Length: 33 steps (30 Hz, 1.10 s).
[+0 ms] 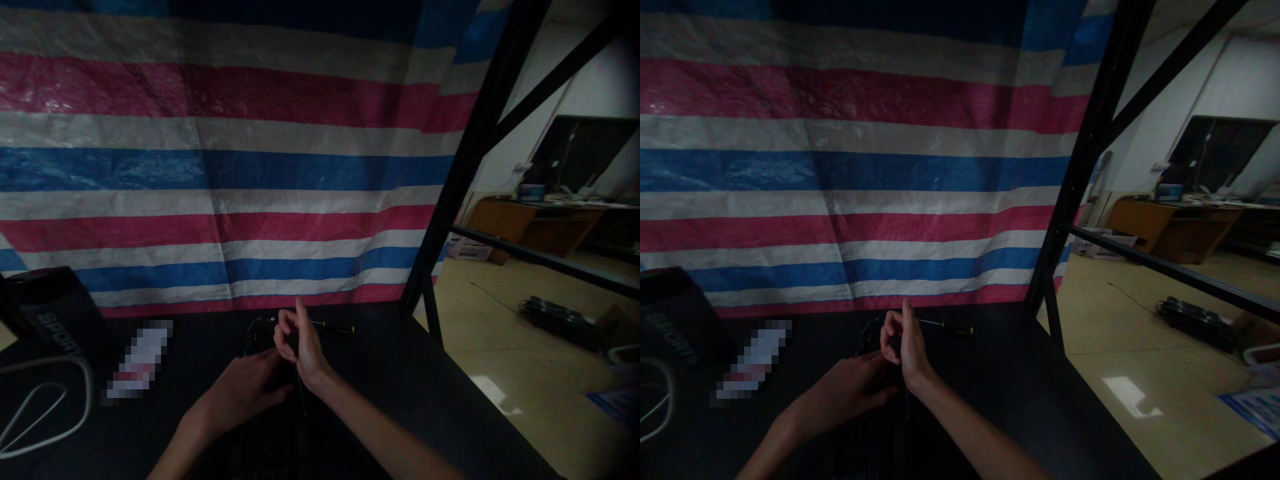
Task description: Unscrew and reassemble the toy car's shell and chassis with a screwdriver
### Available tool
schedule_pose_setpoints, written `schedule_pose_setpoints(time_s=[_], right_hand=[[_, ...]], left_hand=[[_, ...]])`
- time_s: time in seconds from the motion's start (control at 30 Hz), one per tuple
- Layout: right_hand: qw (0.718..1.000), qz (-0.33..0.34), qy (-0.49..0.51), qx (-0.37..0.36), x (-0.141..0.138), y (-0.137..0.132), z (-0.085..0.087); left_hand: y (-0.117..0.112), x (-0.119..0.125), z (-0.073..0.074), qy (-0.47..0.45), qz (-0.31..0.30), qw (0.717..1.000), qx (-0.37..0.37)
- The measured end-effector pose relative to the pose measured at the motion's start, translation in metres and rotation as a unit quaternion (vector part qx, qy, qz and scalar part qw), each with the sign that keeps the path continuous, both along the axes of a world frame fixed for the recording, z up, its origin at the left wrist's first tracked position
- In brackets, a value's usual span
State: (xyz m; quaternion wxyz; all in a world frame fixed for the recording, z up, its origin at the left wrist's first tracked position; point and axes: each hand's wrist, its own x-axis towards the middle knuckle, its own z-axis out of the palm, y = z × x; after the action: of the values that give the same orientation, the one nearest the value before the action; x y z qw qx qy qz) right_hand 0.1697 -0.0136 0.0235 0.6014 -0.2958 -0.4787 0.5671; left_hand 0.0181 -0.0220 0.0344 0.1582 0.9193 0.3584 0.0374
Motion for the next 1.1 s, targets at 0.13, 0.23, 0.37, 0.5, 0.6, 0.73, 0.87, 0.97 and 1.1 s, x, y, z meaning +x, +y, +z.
schedule_pose_setpoints(time_s=[0.13, 0.23, 0.37, 0.5, 0.6, 0.73, 0.87, 0.97, 1.1], right_hand=[[0.997, -0.042, -0.057, 0.035, 0.003, 0.005, -0.004], [0.984, -0.087, -0.139, 0.069, 0.01, 0.004, -0.004], [0.938, -0.111, -0.306, 0.121, 0.027, -0.004, 0.006], [0.865, -0.131, -0.463, 0.139, 0.042, -0.012, 0.019], [0.819, -0.113, -0.542, 0.152, 0.049, -0.016, 0.029], [0.778, -0.058, -0.595, 0.195, 0.059, -0.023, 0.046], [0.714, 0.011, -0.635, 0.294, 0.068, -0.031, 0.064], [0.698, 0.036, -0.638, 0.323, 0.072, -0.034, 0.072], [0.698, 0.043, -0.636, 0.326, 0.071, -0.034, 0.072]], left_hand=[[-0.002, 0.002, 0.003, -0.001, -0.002, 1.0, -0.004], [-0.003, 0.003, 0.003, -0.001, -0.002, 1.0, -0.011], [-0.003, 0.002, -0.001, -0.018, 0.0, 1.0, -0.016], [0.001, 0.0, -0.006, -0.028, -0.004, 0.999, -0.021], [0.002, -0.002, -0.01, -0.03, -0.009, 0.999, -0.014], [0.002, -0.003, -0.012, -0.026, -0.004, 1.0, -0.009], [-0.002, -0.001, -0.007, -0.03, -0.012, 0.999, -0.002], [-0.005, 0.001, -0.003, -0.023, -0.007, 1.0, 0.004], [-0.006, 0.002, -0.002, -0.021, -0.004, 1.0, 0.002]])
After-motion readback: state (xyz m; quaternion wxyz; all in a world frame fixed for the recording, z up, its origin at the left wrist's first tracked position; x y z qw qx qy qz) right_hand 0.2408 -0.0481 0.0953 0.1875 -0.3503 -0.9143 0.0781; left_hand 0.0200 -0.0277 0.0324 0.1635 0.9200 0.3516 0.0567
